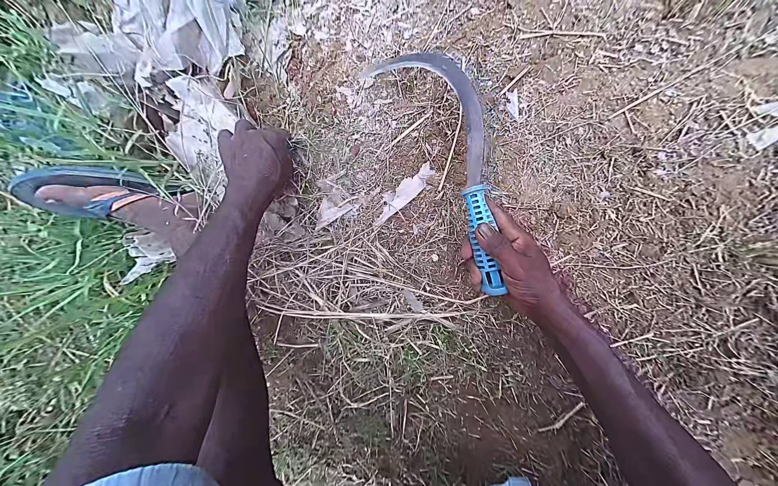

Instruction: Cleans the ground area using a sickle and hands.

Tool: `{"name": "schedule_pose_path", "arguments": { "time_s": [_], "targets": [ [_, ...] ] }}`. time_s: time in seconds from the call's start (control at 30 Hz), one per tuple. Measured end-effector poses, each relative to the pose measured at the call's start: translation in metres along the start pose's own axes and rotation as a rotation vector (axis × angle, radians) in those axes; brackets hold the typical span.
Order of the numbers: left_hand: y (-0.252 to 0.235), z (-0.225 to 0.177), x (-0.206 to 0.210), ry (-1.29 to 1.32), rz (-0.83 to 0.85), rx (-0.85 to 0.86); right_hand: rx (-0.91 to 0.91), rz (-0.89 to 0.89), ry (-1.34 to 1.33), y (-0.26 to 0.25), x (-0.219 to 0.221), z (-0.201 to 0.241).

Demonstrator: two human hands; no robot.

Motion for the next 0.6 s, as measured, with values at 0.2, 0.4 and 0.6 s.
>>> {"name": "schedule_pose_path", "arguments": {
  "time_s": [0.2, 0.4, 0.6],
  "targets": [
    [-0.009, 0.006, 0.002, 0.065, -0.014, -0.046, -0.103, -0.012, -0.075, -0.034, 0.042, 0.011],
    [-0.012, 0.011, -0.007, 0.135, -0.016, -0.094, 0.253, 0.295, 0.221, -0.013, 0.081, -0.047],
    [-0.005, 0.038, -0.012, 0.235, -0.032, -0.105, 0.21, 0.313, 0.186, 0.014, 0.068, -0.055]
  ]
}}
Point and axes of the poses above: each hand's wrist, its own y-axis away from the middle knuckle, its own x-axis out of the palm, z = x × y, the point moved 6 cm from there along -y, towards the middle knuckle, and after that the axes turned 4 degrees about -x, right-handed, at the moved point
